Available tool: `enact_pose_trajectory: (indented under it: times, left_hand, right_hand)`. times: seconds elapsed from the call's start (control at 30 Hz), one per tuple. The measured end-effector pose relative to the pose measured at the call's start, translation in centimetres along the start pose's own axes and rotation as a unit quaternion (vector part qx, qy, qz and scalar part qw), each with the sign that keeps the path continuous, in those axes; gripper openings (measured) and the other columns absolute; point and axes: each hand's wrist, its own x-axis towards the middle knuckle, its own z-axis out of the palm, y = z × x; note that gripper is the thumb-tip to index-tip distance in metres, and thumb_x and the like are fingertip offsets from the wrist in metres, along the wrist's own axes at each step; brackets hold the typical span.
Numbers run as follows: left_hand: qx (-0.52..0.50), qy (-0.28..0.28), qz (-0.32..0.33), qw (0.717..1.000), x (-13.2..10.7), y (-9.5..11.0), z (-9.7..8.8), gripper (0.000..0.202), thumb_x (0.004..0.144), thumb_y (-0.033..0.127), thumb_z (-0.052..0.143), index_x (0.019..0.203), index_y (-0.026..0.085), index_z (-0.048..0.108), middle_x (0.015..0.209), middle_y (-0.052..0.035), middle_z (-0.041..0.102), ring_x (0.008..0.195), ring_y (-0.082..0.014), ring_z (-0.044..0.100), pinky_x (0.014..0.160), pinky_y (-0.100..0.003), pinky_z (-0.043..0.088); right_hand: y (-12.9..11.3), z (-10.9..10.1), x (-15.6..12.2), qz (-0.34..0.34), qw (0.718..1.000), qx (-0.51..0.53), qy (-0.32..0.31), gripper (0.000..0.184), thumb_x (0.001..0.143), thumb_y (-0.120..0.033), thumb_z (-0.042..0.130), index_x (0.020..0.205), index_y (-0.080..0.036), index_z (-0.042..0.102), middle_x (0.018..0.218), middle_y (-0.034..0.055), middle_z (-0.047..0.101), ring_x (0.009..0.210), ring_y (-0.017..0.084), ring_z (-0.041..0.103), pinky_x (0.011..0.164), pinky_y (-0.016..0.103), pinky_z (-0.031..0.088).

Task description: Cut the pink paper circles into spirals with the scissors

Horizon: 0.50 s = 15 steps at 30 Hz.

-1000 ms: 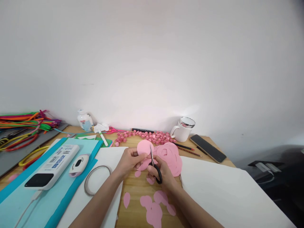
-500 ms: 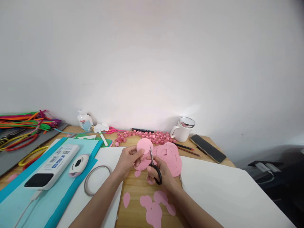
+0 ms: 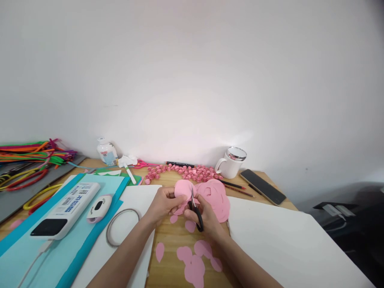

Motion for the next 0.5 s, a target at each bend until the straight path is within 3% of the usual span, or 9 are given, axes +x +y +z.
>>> enact_pose_trajectory:
  times: [0.2, 0.5]
  left_hand:
    - [-0.005, 0.012, 0.000, 1.000, 0.11, -0.14, 0.00, 0.028, 0.067, 0.034, 0.069, 0.056, 0.015, 0.052, 0.037, 0.0080, 0.043, 0.034, -0.0031, 0.029, 0.035, -0.017, 0.019]
    - [-0.028, 0.029, 0.019, 0.999, -0.01, 0.42, 0.08, 0.033, 0.063, 0.037, 0.072, 0.052, 0.015, 0.049, 0.040, 0.0073, 0.045, 0.034, -0.0026, 0.031, 0.036, -0.018, 0.018]
  right_hand:
    - [-0.11, 0.12, -0.10, 0.017, 1.000, 0.007, 0.012, 0.043, 0.063, -0.035, 0.076, 0.088, -0.019, 0.045, 0.059, -0.0074, 0.046, 0.050, 0.007, 0.032, 0.044, 0.019, 0.023]
    - [0.58, -0.10, 0.01, 0.020, 1.000, 0.002, 0.016, 0.037, 0.071, -0.035, 0.069, 0.093, -0.019, 0.043, 0.049, -0.0084, 0.052, 0.043, 0.008, 0.041, 0.042, 0.019, 0.031]
